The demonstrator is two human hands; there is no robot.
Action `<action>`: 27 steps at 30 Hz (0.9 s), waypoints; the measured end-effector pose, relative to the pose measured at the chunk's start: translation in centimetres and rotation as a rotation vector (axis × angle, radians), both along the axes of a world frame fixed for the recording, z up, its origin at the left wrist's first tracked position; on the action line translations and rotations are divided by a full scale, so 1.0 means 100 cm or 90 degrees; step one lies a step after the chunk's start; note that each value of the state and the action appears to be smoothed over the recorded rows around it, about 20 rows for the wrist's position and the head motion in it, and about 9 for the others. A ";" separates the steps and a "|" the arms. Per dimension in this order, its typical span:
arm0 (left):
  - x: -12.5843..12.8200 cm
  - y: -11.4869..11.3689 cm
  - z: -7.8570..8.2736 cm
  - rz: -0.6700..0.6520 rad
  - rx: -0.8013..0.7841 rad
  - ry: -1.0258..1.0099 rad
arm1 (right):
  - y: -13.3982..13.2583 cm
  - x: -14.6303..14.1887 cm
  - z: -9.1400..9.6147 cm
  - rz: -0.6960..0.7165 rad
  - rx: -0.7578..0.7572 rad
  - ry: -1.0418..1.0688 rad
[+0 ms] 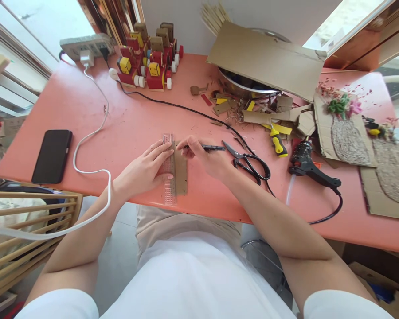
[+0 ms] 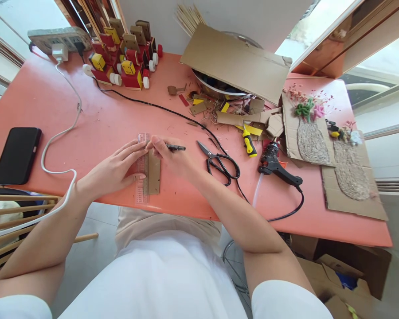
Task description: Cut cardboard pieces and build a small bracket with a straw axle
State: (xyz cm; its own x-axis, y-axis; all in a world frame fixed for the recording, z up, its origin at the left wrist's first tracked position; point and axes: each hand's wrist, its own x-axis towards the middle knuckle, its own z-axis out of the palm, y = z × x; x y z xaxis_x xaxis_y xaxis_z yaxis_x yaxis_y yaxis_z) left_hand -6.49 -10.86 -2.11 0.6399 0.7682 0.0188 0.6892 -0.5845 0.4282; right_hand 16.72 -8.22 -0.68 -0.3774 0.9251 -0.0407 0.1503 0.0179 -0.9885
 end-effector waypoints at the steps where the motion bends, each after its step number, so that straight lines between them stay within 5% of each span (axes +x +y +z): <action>1: 0.000 0.000 0.000 0.001 -0.001 0.001 | 0.005 -0.005 -0.003 -0.013 -0.039 0.028; 7: 0.003 -0.001 0.001 0.011 -0.001 0.012 | 0.016 -0.016 -0.007 -0.089 -0.121 0.106; 27: 0.004 -0.001 0.003 0.011 0.004 0.016 | 0.019 -0.018 0.000 -0.067 -0.152 0.099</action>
